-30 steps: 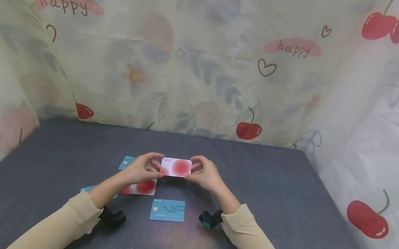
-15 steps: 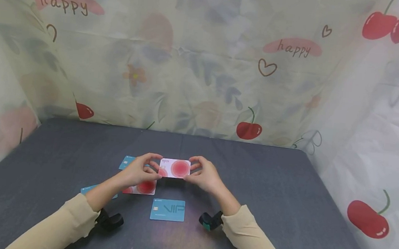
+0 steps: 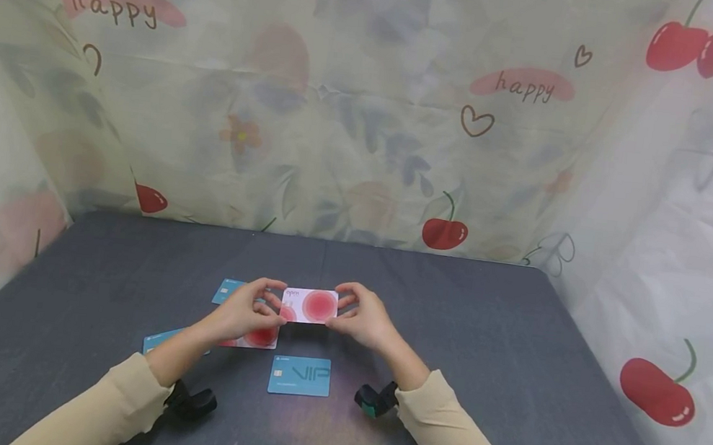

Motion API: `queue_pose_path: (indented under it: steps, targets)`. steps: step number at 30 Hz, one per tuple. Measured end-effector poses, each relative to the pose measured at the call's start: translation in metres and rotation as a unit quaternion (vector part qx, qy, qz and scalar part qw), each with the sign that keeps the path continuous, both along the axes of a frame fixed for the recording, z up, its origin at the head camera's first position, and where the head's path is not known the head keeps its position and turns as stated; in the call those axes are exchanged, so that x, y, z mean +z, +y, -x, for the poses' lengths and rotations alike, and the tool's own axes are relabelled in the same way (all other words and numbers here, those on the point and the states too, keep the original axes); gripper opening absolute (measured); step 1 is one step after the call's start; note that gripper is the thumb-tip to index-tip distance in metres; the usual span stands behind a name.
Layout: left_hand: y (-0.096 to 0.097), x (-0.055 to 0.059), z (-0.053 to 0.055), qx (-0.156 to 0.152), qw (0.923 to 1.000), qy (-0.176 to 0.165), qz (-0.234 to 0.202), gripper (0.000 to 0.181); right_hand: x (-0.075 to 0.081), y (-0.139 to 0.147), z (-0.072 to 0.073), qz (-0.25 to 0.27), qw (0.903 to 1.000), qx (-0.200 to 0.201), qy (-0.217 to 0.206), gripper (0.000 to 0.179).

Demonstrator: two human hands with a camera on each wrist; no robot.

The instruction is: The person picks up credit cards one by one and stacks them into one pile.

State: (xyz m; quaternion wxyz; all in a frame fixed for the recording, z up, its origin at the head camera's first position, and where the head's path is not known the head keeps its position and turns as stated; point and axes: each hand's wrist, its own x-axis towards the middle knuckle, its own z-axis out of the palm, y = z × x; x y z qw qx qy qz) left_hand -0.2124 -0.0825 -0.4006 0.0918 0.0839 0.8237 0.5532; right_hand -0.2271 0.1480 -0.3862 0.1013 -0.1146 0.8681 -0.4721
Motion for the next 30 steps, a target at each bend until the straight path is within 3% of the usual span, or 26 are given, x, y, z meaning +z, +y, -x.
queue_pose_path:
  steps: [15,30]
  targets:
    - [-0.001,-0.002,-0.011,0.006,0.9998,0.017,-0.008,0.055,-0.004,-0.002,-0.006,0.003,0.9999,0.009,0.014,0.053]
    - [0.003,-0.004,-0.018,0.025,0.9994,0.011,-0.021,0.057,-0.005,-0.003,-0.014,0.009,0.9994,0.023,0.023,0.053]
